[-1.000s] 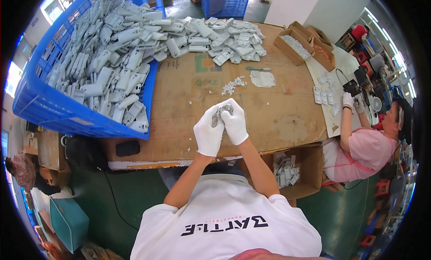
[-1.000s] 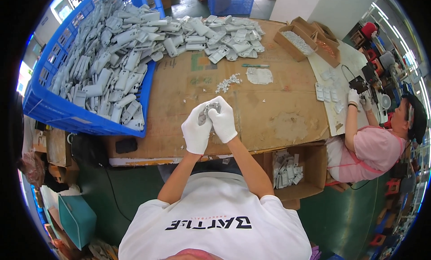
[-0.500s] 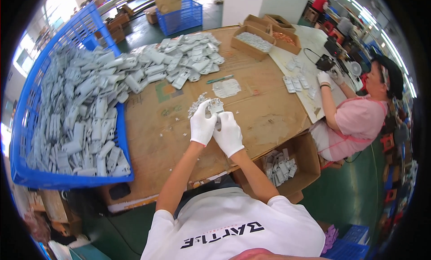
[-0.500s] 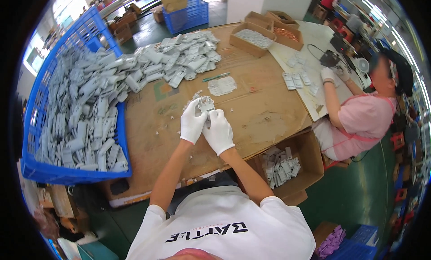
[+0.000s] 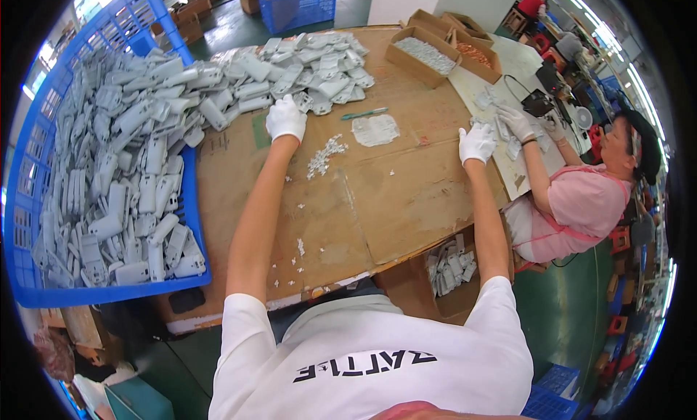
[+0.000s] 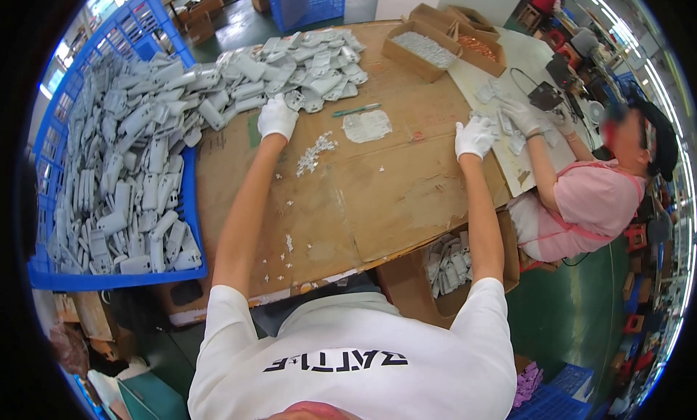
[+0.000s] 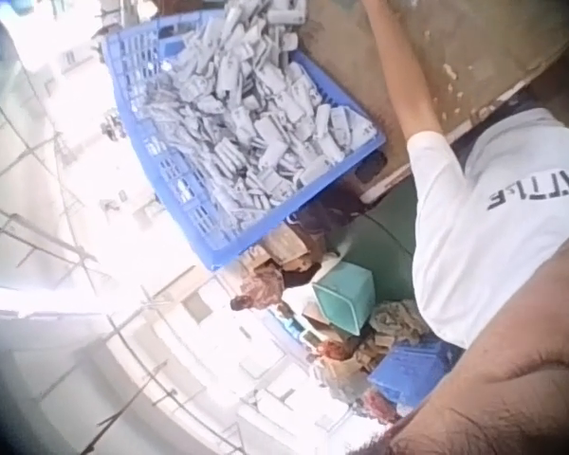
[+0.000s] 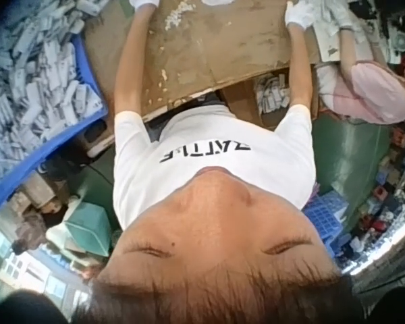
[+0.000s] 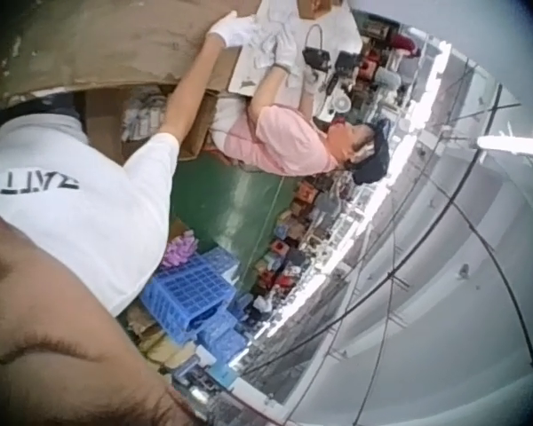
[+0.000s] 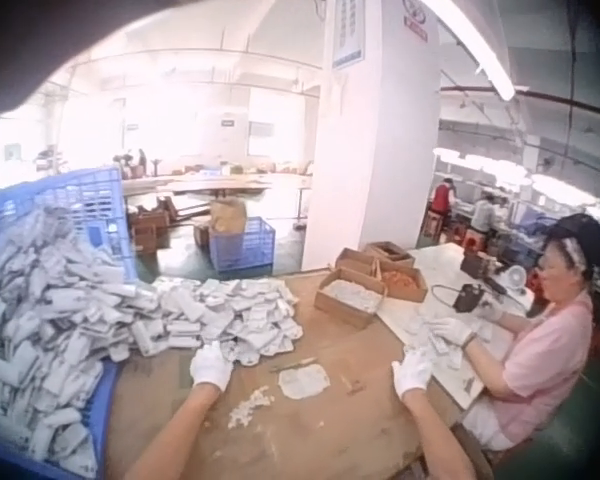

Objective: The person assembles small white plastic components into a larger housing component by hand at a factory workbench.

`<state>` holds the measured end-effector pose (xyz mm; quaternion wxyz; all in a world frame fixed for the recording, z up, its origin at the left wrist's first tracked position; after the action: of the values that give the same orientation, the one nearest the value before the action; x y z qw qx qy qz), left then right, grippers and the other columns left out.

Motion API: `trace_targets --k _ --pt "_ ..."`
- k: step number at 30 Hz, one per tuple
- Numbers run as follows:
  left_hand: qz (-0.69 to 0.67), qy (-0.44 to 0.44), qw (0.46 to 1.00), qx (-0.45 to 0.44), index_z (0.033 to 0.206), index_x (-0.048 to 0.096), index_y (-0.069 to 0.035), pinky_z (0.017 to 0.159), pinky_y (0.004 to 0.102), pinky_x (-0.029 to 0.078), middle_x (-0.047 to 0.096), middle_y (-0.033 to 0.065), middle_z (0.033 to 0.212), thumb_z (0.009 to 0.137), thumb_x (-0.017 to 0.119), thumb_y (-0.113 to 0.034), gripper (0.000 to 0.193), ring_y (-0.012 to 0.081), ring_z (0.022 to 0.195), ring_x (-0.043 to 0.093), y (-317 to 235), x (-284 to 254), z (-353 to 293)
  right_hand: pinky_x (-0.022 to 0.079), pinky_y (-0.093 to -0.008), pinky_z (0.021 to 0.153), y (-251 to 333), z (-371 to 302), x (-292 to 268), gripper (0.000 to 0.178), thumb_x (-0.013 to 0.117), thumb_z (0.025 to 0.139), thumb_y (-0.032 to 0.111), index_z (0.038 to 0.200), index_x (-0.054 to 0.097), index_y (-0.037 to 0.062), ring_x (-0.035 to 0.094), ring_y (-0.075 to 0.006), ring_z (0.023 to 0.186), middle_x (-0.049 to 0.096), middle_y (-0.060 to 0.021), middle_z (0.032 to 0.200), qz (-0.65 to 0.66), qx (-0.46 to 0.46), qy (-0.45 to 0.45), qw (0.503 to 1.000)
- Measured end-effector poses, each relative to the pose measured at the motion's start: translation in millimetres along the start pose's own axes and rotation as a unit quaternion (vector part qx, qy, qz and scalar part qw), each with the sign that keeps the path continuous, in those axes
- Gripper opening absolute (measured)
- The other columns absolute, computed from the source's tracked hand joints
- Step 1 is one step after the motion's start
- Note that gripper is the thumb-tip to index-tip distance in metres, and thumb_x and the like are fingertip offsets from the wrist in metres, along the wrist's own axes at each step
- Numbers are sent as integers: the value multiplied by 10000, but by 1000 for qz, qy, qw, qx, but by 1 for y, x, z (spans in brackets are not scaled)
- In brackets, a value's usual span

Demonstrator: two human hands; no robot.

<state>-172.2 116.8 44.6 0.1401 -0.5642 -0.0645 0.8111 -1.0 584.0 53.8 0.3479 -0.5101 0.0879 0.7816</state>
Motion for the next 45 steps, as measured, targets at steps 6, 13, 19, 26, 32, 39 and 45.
trace_targets --k 6,13,19,26,32,39,45 --pt "8 -40 998 53 1009 594 -75 740 467 564 686 172 924 906 629 -200 165 357 891 695 20 -19 -17 523 -453 815 190 -96 -117 167 658 847 187 983 633 93 617 -339 952 614 -130 1006 465 -299 -23 833" --pt "-345 24 916 -203 1370 460 -153 829 517 521 692 253 1062 897 635 -491 607 445 980 668 118 -64 -131 541 -455 683 275 -127 -114 55 622 876 111 930 609 109 650 -342 828 615 -127 907 472 -405 -22 783" --pt "-514 167 804 -246 1431 408 -140 638 373 610 701 161 1104 806 554 -80 645 266 849 735 84 -93 -235 556 -428 666 263 -135 -104 22 615 852 111 831 620 110 671 -312 800 627 -111 887 355 -449 -17 820" --pt "-631 49 748 -198 1363 513 -86 948 370 523 686 164 1174 864 527 -35 502 275 1099 673 86 -82 -272 568 -490 718 274 -114 -98 110 603 864 126 821 677 57 691 -404 834 693 -205 902 308 -438 96 839" --pt "-499 -39 844 -192 1318 551 -77 891 374 546 700 175 1132 770 615 -31 553 293 1044 695 67 -133 -273 548 -465 694 243 -128 -160 69 608 834 74 777 630 41 688 -379 805 689 -184 863 414 -375 60 827" --pt "-437 -93 872 -198 1190 617 -69 807 399 549 710 186 1039 808 702 -90 392 337 982 700 47 -157 -280 506 -340 643 231 -268 -303 127 692 770 -2 861 644 73 621 -249 731 591 -84 849 677 -385 -8 627" --pt "-419 -79 874 -232 1047 628 -42 743 391 547 714 174 914 810 753 -147 288 328 875 714 54 -139 -288 490 -359 693 239 -278 -289 163 719 735 -18 864 650 55 595 -275 799 547 -99 862 665 -339 -5 666"
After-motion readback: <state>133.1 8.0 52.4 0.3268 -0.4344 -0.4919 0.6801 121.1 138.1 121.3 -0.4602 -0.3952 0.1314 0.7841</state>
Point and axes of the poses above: each hand's wrist, its own z-axis towards the middle knuckle, its own x-axis out of the palm, y = z × x, the point moved 10 cm from there along z, towards the middle knuckle
